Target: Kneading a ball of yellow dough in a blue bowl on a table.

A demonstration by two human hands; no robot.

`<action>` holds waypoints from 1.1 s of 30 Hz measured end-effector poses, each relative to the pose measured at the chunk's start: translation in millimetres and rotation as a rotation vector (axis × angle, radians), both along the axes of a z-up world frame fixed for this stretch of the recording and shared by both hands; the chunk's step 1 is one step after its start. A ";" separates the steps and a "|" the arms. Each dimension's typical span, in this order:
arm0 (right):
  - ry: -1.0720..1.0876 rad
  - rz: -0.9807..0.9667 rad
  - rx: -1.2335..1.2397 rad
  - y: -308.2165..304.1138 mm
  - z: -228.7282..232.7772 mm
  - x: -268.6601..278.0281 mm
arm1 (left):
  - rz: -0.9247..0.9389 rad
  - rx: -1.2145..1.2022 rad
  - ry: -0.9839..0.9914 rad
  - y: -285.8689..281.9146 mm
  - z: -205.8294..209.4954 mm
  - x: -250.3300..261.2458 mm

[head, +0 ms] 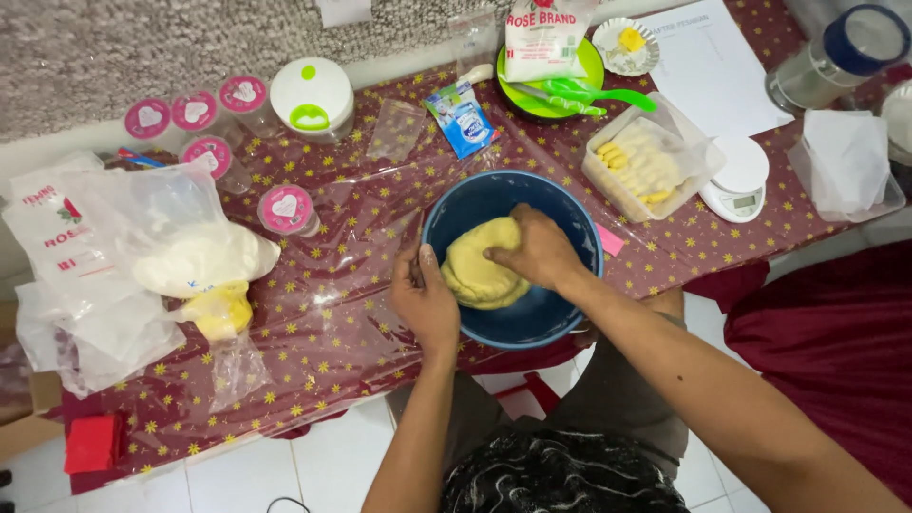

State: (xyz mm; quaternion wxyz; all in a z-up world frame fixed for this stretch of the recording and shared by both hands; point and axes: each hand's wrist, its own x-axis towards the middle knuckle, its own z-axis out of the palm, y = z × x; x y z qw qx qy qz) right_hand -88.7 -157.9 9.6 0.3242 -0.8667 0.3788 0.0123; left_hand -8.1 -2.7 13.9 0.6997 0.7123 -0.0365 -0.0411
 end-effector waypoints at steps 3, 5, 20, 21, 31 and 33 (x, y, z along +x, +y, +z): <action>-0.231 0.275 -0.388 11.6 -36.9 -2.9 | 0.029 0.004 0.000 -1.6 -13.9 0.0; -0.171 0.381 -0.579 28.9 -50.5 0.1 | 0.043 0.009 0.009 -3.4 -16.8 -1.1; -0.154 0.550 -0.480 38.8 -47.2 41.2 | -0.007 -0.037 0.096 0.5 -15.2 -5.3; -0.025 0.536 -0.364 35.0 -50.3 41.1 | -0.022 -0.056 0.114 -2.9 -12.3 -3.3; -0.375 0.328 -0.748 3.8 -86.6 62.2 | -0.098 -0.031 0.125 0.0 -11.5 0.7; -0.492 0.321 -0.760 -1.9 -88.3 62.1 | -0.106 -0.001 0.072 -0.3 0.0 3.0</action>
